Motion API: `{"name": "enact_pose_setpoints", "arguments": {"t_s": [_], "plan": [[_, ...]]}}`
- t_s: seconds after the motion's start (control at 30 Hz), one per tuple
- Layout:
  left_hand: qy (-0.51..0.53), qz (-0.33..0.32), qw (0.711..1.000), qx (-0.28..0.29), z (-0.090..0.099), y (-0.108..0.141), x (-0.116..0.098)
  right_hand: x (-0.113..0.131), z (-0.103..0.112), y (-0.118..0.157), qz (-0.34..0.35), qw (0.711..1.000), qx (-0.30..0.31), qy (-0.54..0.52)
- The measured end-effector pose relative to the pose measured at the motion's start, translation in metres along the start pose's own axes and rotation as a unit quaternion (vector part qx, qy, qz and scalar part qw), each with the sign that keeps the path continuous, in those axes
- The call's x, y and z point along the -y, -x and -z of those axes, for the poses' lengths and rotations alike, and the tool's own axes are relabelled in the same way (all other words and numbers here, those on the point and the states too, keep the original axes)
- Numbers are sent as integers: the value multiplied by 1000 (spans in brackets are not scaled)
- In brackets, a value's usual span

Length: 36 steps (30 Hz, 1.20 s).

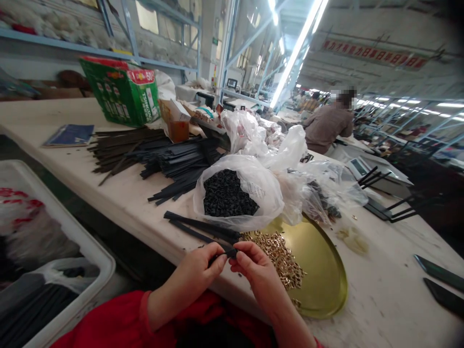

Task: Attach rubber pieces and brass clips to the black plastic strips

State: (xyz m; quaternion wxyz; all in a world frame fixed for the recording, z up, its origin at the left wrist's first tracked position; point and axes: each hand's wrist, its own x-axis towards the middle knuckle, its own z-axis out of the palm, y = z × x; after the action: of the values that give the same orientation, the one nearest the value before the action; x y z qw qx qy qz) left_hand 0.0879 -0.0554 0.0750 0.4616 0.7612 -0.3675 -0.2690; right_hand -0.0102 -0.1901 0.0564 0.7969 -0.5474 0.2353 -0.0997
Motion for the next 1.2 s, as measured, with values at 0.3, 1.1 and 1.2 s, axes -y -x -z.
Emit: {"name": "enact_pose_setpoints", "arguments": {"t_s": [0.3, 1.1, 1.2], "plan": [[187, 144, 969, 77, -17, 14, -2, -27, -7, 16, 122, 987, -107, -1], [-99, 4, 993, 68, -25, 16, 9, -51, -3, 32, 117, 979, -54, 157], [-113, 9, 990, 82, -30, 19, 11, -56, -7, 34, 97, 984, -40, 147]]}}
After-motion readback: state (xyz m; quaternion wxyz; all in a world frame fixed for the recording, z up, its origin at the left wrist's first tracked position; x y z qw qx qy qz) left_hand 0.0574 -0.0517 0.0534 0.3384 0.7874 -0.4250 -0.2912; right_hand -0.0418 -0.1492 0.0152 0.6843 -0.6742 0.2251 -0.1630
